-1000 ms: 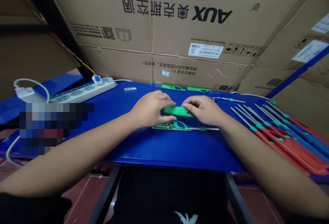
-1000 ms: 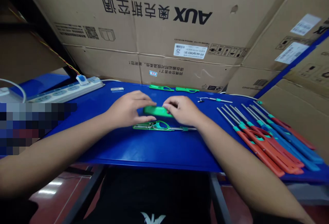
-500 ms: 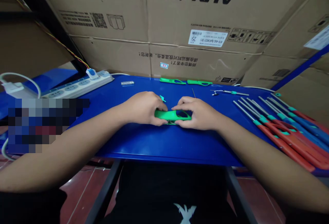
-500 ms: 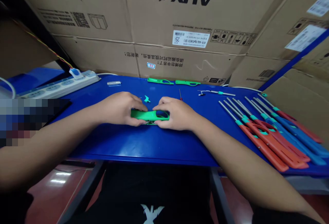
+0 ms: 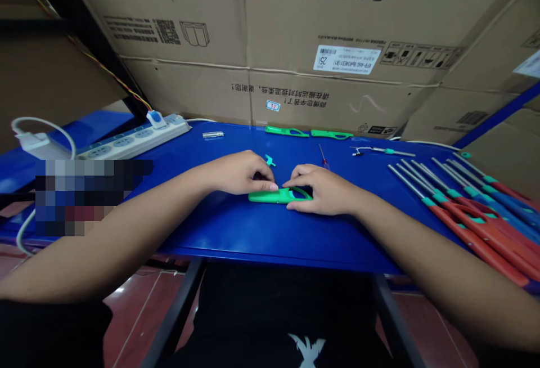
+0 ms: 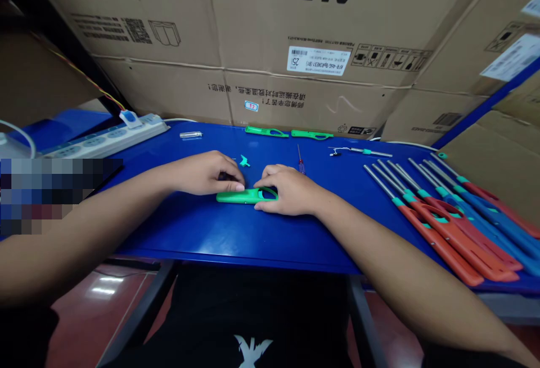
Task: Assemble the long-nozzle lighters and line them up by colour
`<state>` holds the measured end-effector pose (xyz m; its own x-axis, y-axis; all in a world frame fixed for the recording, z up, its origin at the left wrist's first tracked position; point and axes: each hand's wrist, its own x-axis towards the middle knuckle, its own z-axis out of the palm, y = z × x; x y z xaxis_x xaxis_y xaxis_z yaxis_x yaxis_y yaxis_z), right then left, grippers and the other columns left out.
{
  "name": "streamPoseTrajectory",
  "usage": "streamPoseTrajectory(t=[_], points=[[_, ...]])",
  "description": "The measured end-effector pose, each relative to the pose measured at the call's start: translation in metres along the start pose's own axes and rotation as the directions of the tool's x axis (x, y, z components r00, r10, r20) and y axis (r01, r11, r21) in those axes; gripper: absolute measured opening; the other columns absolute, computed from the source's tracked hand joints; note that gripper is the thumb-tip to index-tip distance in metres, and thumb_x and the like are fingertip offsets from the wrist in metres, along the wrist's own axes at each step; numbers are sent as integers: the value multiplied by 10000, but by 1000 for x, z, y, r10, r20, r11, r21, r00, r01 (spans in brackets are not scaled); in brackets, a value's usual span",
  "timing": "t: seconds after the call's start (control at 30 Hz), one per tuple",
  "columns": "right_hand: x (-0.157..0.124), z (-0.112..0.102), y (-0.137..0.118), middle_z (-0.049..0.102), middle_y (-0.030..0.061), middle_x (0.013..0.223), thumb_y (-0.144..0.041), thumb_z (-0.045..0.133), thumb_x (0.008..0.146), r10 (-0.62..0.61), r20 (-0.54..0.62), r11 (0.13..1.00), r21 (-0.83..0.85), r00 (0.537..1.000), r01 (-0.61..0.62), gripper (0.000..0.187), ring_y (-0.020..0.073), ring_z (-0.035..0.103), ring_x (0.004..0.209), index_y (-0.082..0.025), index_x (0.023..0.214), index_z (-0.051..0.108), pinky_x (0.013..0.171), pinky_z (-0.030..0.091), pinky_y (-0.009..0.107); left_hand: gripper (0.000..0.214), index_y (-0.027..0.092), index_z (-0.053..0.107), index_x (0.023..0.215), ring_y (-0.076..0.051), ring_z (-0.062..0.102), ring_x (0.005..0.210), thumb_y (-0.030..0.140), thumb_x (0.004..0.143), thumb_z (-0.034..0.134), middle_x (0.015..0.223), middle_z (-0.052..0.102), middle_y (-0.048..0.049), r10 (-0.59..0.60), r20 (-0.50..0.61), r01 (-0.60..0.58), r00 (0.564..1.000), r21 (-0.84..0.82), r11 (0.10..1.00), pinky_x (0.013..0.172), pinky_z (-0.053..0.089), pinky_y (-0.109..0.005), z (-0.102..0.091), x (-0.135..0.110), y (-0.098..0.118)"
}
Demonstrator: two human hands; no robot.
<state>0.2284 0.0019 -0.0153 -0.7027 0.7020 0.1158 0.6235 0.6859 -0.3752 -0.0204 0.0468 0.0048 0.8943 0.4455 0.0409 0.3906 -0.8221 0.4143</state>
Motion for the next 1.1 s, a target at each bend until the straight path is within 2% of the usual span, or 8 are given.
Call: streamPoseTrajectory(t=[0.4, 0.5, 0.57, 0.6, 0.67, 0.77, 0.93, 1.1], points=[[1, -3, 3, 660, 89, 1079, -478, 808, 753, 59, 63, 995, 71, 996, -63, 562, 253, 606, 1051, -207, 1236, 714, 915, 476, 389, 202, 180, 708, 939, -129, 633, 682, 363, 874, 655, 802, 707, -18, -200, 71, 206, 977, -99, 973, 619, 435, -223, 10, 5, 11], [-6, -23, 10, 695, 83, 1048, -485, 654, 880, 80, -63, 985, 160, 995, -69, 453, 207, 635, 948, -176, 1209, 696, 853, 482, 348, 236, 180, 712, 956, -137, 637, 706, 391, 862, 660, 815, 709, -24, -222, 84, 231, 971, -127, 965, 632, 445, -228, 10, 5, 10], [-14, -40, 17, 707, 69, 945, -468, 551, 938, 151, -146, 982, 133, 978, -132, 354, 183, 634, 855, -168, 1005, 726, 794, 472, 324, 268, 183, 718, 964, -140, 639, 721, 419, 848, 668, 832, 712, -27, -239, 94, 252, 966, -159, 955, 641, 451, -232, 10, 5, 8], [-18, -48, 20, 701, 62, 903, -482, 559, 926, 172, -107, 982, 94, 979, -163, 349, 181, 626, 821, -174, 920, 721, 766, 464, 319, 284, 184, 720, 968, -141, 638, 725, 434, 841, 672, 837, 712, -27, -250, 99, 264, 963, -178, 948, 641, 452, -233, 10, 5, 7], [-27, -60, 25, 686, 51, 880, -527, 640, 853, 204, 129, 978, 27, 970, -209, 352, 185, 615, 790, -186, 895, 716, 714, 452, 310, 315, 186, 723, 969, -141, 633, 719, 462, 826, 677, 833, 708, -24, -275, 116, 295, 954, -210, 932, 636, 450, -233, 10, 4, 6], [-35, -66, 28, 677, 51, 952, -533, 743, 744, 266, 402, 963, -65, 876, -262, 425, 203, 612, 832, -202, 1009, 707, 698, 444, 306, 350, 186, 723, 985, -139, 622, 696, 487, 811, 679, 806, 695, -15, -321, 141, 347, 937, -240, 907, 618, 440, -232, 9, 3, 6], [-36, -64, 25, 675, 31, 933, -453, 714, 779, 352, 455, 936, -174, 818, -307, 291, 190, 595, 793, -215, 943, 679, 663, 414, 299, 418, 196, 706, 1075, -160, 627, 787, 523, 819, 657, 909, 697, -29, -314, 94, 327, 945, -199, 924, 687, 452, -258, 13, 5, 13], [-30, -58, 22, 678, 28, 871, -333, 659, 834, 234, 366, 968, -174, 901, -181, 139, 171, 585, 758, -201, 877, 651, 652, 397, 284, 507, 185, 641, 1005, -190, 596, 845, 586, 718, 756, 959, 664, -39, -310, -52, 305, 949, -85, 949, 721, 433, -289, 30, 16, 27]])
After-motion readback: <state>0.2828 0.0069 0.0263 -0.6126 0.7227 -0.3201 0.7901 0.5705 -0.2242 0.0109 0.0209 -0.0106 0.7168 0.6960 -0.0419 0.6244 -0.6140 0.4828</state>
